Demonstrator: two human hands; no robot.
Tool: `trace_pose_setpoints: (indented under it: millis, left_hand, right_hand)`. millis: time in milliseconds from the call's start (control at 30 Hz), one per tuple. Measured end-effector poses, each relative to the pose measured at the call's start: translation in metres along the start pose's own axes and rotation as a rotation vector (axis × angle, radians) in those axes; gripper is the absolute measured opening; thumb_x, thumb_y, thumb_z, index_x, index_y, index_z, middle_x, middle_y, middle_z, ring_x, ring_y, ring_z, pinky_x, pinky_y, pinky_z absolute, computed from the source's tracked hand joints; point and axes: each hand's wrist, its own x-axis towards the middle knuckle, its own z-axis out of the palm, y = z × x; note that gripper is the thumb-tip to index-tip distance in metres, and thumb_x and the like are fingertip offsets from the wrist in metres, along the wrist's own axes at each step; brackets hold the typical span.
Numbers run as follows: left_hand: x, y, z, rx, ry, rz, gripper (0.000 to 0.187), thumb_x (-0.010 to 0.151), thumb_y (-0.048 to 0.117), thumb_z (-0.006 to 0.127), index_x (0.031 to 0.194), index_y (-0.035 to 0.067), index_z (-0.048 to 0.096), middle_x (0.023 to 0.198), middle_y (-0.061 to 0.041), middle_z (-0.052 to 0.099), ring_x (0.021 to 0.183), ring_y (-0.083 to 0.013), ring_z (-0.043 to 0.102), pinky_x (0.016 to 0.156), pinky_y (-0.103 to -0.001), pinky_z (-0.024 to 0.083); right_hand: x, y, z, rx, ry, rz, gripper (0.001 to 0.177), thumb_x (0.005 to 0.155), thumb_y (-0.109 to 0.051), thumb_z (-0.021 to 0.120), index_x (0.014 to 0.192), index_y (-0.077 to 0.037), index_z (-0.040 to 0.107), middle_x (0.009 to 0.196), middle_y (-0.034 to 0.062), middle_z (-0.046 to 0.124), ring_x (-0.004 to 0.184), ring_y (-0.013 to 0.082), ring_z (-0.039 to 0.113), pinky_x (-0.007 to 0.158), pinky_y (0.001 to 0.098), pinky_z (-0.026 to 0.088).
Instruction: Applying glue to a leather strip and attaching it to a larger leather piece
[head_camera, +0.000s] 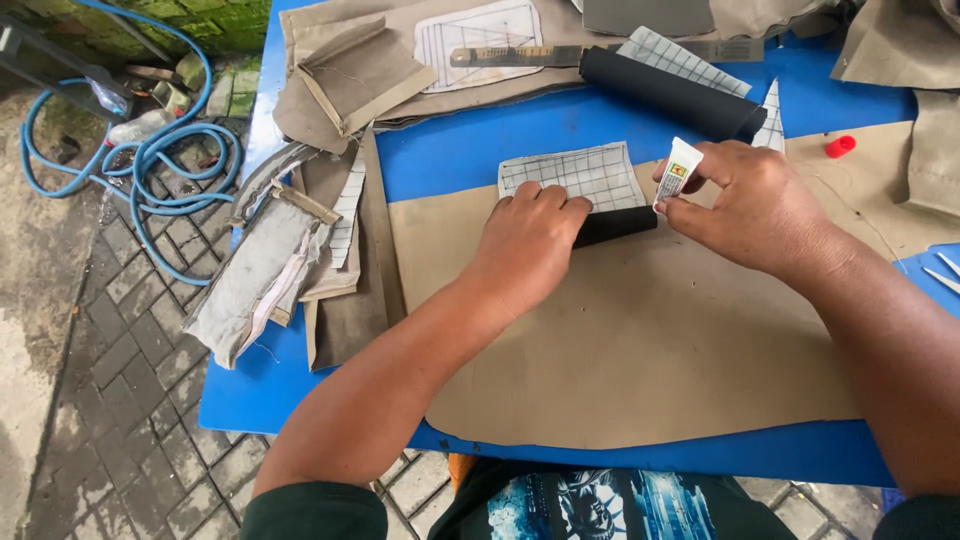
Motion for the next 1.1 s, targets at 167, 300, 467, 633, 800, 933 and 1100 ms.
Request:
trace_pose_setpoints:
  millis: [167, 300, 467, 633, 800, 933, 1100]
  left_hand:
    - [-0.004, 0.009, -0.001, 0.205, 0.242, 0.105, 0.029, 0.067, -0.01, 0.074, 0.085, 0.011, 0.066, 0.086, -0.006, 0.053, 0.073, -0.0259, 0.052, 0.052, -0.036, 0.048]
    - [-0.01, 0.007, 0.01, 0.165, 0.233, 0.134, 0.025, 0.065, -0.012, 0.066, 0.076, 0.011, 0.061, 0.079, -0.006, 0.05, 0.067, -0.0261, 0.05, 0.045, -0.037, 0.047]
    - [-0.013, 0.004, 0.008, 0.152, 0.134, 0.144, 0.016, 0.085, 0.016, 0.074, 0.097, 0.008, 0.07, 0.087, -0.005, 0.054, 0.077, -0.0253, 0.059, 0.053, -0.037, 0.054]
    - [-0.017, 0.016, 0.005, 0.323, 0.245, 0.235, 0.009, 0.088, 0.006, 0.063, 0.082, 0.011, 0.064, 0.076, -0.004, 0.049, 0.068, -0.0221, 0.058, 0.048, -0.032, 0.049]
    - [-0.047, 0.061, -0.032, 0.314, 0.242, 0.264, 0.014, 0.087, 0.003, 0.061, 0.097, 0.008, 0.07, 0.082, -0.004, 0.053, 0.072, -0.0191, 0.051, 0.049, -0.028, 0.046]
    - [-0.071, 0.082, -0.035, 0.182, 0.206, 0.155, 0.026, 0.095, 0.008, 0.061, 0.118, 0.002, 0.072, 0.098, -0.013, 0.062, 0.083, -0.028, 0.058, 0.068, -0.039, 0.055]
    - [-0.084, 0.097, -0.039, 0.2, -0.079, 0.04, 0.111, 0.074, 0.083, 0.068, 0.142, -0.003, 0.054, 0.139, -0.029, 0.053, 0.121, -0.0386, 0.053, 0.096, -0.056, 0.051]
  right_hand:
    - [-0.004, -0.007, 0.0, 0.132, 0.111, -0.088, 0.021, 0.091, -0.012, 0.081, 0.111, -0.014, 0.078, 0.103, 0.004, 0.073, 0.091, 0.0188, 0.065, 0.075, 0.0306, 0.05]
    - [0.003, 0.009, 0.023, 0.01, 0.105, -0.334, 0.021, 0.089, -0.019, 0.082, 0.109, -0.014, 0.075, 0.099, 0.0053, 0.075, 0.091, 0.0299, 0.069, 0.085, 0.0424, 0.05]
    - [0.007, 0.004, 0.027, 0.038, 0.072, -0.234, 0.024, 0.088, -0.019, 0.083, 0.103, -0.004, 0.072, 0.085, 0.0143, 0.071, 0.082, 0.036, 0.067, 0.071, 0.0469, 0.052]
    - [0.001, -0.013, 0.008, 0.186, 0.176, -0.258, 0.028, 0.083, -0.01, 0.087, 0.103, 0.005, 0.073, 0.09, 0.0236, 0.073, 0.088, 0.0447, 0.071, 0.077, 0.0547, 0.056]
    - [-0.005, -0.026, 0.004, 0.334, 0.133, 0.023, 0.017, 0.092, -0.014, 0.081, 0.108, -0.014, 0.075, 0.112, -0.0005, 0.075, 0.104, 0.011, 0.069, 0.095, 0.0264, 0.05]
    - [-0.015, -0.059, 0.005, 0.456, -0.038, 0.019, 0.017, 0.091, -0.01, 0.079, 0.107, -0.01, 0.076, 0.105, 0.0007, 0.075, 0.092, 0.0104, 0.069, 0.081, 0.0252, 0.054]
    - [-0.02, -0.08, 0.02, 0.48, -0.26, 0.062, 0.023, 0.084, -0.018, 0.081, 0.107, -0.017, 0.079, 0.099, -0.0017, 0.083, 0.092, 0.0093, 0.077, 0.078, 0.0251, 0.058]
